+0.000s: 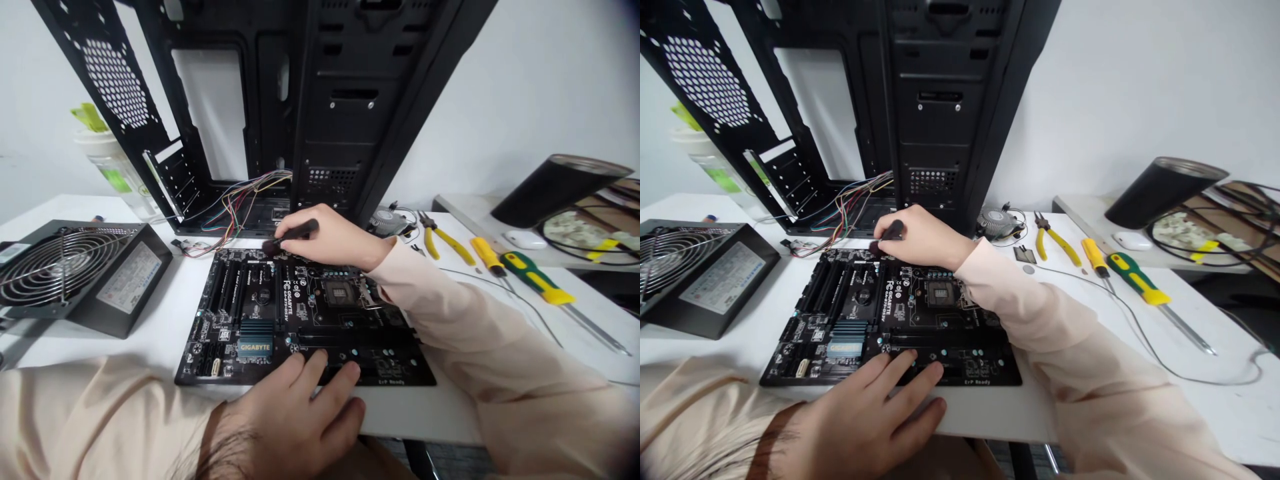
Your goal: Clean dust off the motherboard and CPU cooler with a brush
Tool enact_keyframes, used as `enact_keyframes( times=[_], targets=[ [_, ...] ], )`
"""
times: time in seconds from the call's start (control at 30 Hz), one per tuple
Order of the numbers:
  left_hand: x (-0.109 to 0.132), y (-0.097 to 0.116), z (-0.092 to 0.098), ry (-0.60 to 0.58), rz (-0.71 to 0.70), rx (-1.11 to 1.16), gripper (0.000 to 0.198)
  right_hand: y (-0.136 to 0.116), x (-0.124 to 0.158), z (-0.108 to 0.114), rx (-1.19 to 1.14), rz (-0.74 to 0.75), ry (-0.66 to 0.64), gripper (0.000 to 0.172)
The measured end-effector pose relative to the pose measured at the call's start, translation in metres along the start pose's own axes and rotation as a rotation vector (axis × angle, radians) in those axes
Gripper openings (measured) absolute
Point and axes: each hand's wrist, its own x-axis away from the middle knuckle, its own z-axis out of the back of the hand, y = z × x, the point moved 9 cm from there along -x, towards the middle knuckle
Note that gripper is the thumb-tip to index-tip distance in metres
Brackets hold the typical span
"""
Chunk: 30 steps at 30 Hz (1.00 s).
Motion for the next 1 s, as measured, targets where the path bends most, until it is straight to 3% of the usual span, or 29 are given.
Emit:
enact_keyframes(
  times=[0.1, 0.23, 0.33, 0.47, 0.67, 0.83, 1.0],
  targets=[
    [-0.001, 0.001, 0.001, 0.001, -0.011, -0.006, 0.026, 0.005, 0.0, -0.003, 0.037, -0.09, -0.04, 0.014],
    [-0.001, 0.001, 0.001, 0.019, -0.004, -0.008, 0.027, 0.001, 0.0, 0.001, 0.201, -0.036, -0.003, 0.016],
    [-0.001, 0.002, 0.0, 0.009, -0.014, -0.006, 0.027, 0.003, 0.0, 0.008, 0.128, -0.082, 0.007, 0.015],
    [-0.003, 0.001, 0.001, -0.007, -0.021, -0.012, 0.027, 0.007, 0.001, 0.003, 0.156, -0.145, -0.079, 0.016],
    [-0.003, 0.0, 0.002, -0.007, -0.013, -0.006, 0.027, 0.007, 0.0, 0.008, 0.231, -0.087, 0.004, 0.016],
    [-0.001, 0.0, -0.001, -0.03, -0.014, -0.005, 0.027, 0.012, 0.0, 0.001, 0.216, -0.128, -0.067, 0.016],
    [-0.001, -0.001, 0.001, -0.014, -0.01, -0.008, 0.028, 0.006, 0.001, 0.012, 0.273, -0.08, 0.01, 0.02]
  ],
)
